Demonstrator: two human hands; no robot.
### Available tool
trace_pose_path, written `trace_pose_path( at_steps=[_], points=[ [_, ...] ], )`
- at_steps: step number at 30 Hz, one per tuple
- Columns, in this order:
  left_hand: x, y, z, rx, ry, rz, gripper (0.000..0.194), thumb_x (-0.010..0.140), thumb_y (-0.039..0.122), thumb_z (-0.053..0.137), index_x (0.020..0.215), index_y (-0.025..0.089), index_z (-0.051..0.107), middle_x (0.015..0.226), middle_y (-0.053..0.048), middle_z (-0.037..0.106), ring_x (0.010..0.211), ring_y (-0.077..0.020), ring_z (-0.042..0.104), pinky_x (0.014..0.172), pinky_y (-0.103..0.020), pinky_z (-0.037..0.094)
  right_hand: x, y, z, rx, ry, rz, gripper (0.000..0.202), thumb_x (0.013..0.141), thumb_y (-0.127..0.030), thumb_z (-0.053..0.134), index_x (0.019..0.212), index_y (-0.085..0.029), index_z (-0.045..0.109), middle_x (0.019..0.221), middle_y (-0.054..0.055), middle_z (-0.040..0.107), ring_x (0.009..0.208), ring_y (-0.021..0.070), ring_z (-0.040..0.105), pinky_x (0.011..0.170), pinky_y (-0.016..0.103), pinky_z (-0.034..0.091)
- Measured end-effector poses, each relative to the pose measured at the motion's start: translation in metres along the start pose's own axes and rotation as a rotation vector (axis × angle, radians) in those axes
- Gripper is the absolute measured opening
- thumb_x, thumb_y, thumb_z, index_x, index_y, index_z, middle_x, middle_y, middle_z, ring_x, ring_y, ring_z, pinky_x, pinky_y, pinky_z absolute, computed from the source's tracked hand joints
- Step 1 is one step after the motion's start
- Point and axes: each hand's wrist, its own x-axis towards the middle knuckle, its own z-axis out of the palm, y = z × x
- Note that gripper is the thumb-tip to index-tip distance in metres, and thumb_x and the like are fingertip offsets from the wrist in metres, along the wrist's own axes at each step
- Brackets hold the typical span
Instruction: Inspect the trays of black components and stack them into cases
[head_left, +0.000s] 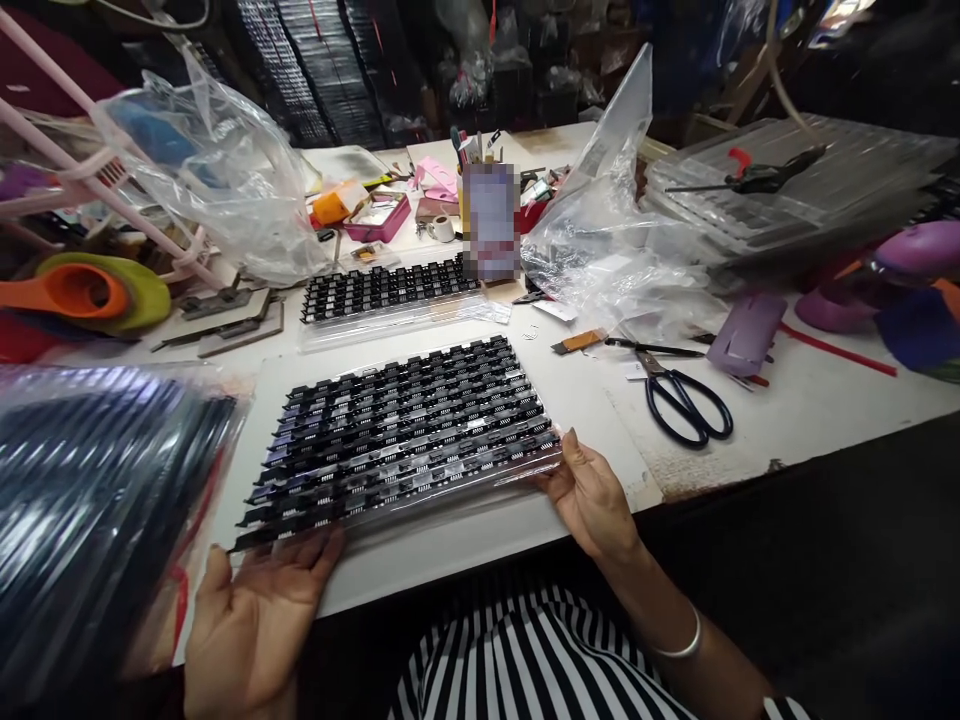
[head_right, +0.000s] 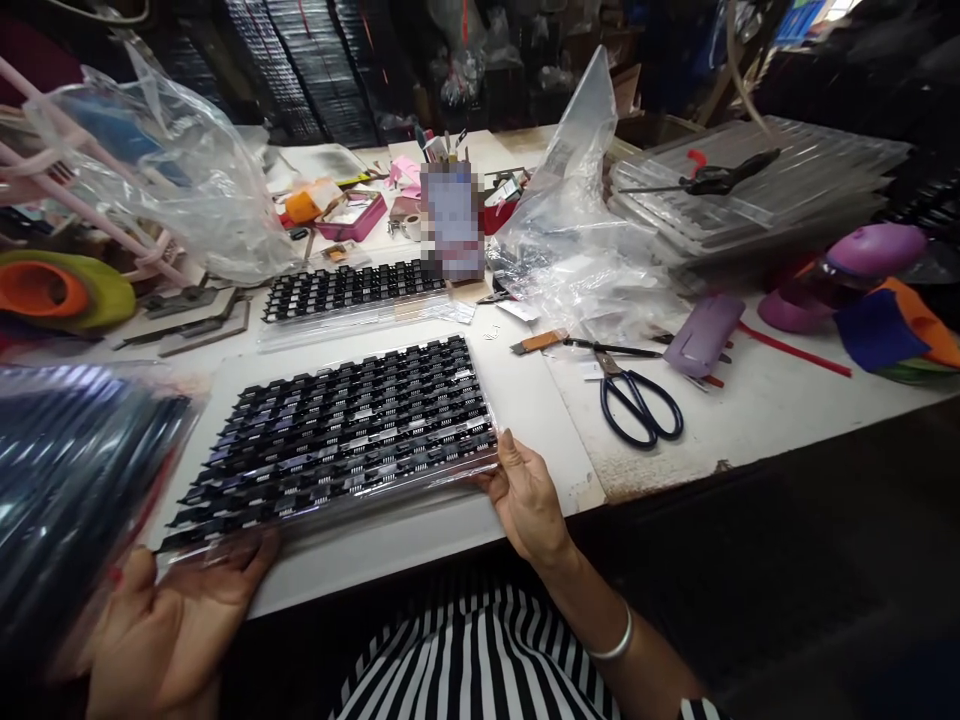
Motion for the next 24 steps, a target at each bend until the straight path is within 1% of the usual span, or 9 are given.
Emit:
trace_pose_path(
  at_steps=[4, 6, 9, 11, 16, 19, 24],
  points=[
    [0.003, 0.002, -0.01, -0.02, -0.023, -0.05, 0.032, 0.086, 0.045, 0.05, 0.114, 0.034, 0.062, 0.115, -0.001, 0.068, 0.102, -0.0237, 0.064, 0.08, -0.045, 0.057, -0.001, -0.001, 0.001, -0.023, -0.018, 0.018, 0.031, 0.087, -0.046, 0.056, 0.082, -0.017, 0.067, 0.078, 0.006, 0.072, 0.076, 0.0205, 0.068, 0.072, 0.038, 0.058],
    [0.004, 0.003, -0.014, -0.021, -0.034, -0.075, 0.035, 0.086, 0.047, 0.05, 0.115, 0.032, 0.062, 0.111, -0.004, 0.07, 0.101, -0.0259, 0.065, 0.082, -0.047, 0.056, -0.002, 0.0, 0.001, -0.04, -0.01, 0.015, 0.032, 0.088, -0.046, 0.055, 0.081, -0.017, 0.067, 0.077, 0.006, 0.072, 0.074, 0.021, 0.069, 0.07, 0.038, 0.058],
    [0.004, 0.004, -0.018, -0.04, -0.049, -0.102, 0.038, 0.087, 0.048, 0.047, 0.116, 0.029, 0.062, 0.105, -0.007, 0.072, 0.099, -0.0286, 0.065, 0.082, -0.05, 0.055, -0.002, 0.001, 0.001, -0.073, 0.015, 0.009, 0.032, 0.086, -0.047, 0.057, 0.083, -0.017, 0.069, 0.078, 0.007, 0.073, 0.076, 0.0215, 0.069, 0.072, 0.037, 0.059],
    [0.003, 0.004, -0.017, -0.073, -0.059, -0.119, 0.037, 0.089, 0.047, 0.042, 0.114, 0.029, 0.063, 0.104, -0.007, 0.072, 0.098, -0.0282, 0.066, 0.082, -0.051, 0.054, -0.002, 0.001, 0.001, -0.08, 0.016, 0.006, 0.033, 0.086, -0.047, 0.057, 0.084, -0.017, 0.07, 0.081, 0.008, 0.074, 0.079, 0.022, 0.07, 0.074, 0.038, 0.058],
    [0.003, 0.004, -0.014, -0.113, -0.069, -0.145, 0.045, 0.093, 0.046, 0.03, 0.102, 0.025, 0.069, 0.1, -0.011, 0.072, 0.095, -0.0285, 0.067, 0.083, -0.051, 0.053, -0.003, 0.004, 0.0, -0.089, 0.048, -0.016, 0.035, 0.087, -0.046, 0.056, 0.082, -0.016, 0.071, 0.083, 0.008, 0.074, 0.081, 0.0208, 0.069, 0.074, 0.036, 0.058],
    [0.003, 0.005, -0.015, -0.13, -0.12, -0.144, 0.051, 0.094, 0.045, 0.024, 0.097, 0.023, 0.07, 0.096, -0.012, 0.073, 0.093, -0.0277, 0.068, 0.085, -0.051, 0.052, -0.002, 0.006, 0.0, -0.08, 0.074, -0.022, 0.034, 0.087, -0.046, 0.057, 0.083, -0.015, 0.071, 0.085, 0.008, 0.074, 0.082, 0.0202, 0.069, 0.074, 0.035, 0.058],
    [0.003, 0.004, -0.021, -0.158, -0.234, -0.15, 0.052, 0.096, 0.041, 0.022, 0.099, 0.023, 0.07, 0.095, -0.012, 0.073, 0.098, -0.0267, 0.066, 0.092, -0.052, 0.046, -0.002, 0.009, -0.002, -0.085, 0.093, -0.022, 0.031, 0.086, -0.045, 0.06, 0.086, -0.016, 0.07, 0.088, 0.009, 0.074, 0.084, 0.0199, 0.069, 0.077, 0.035, 0.058]
  ],
)
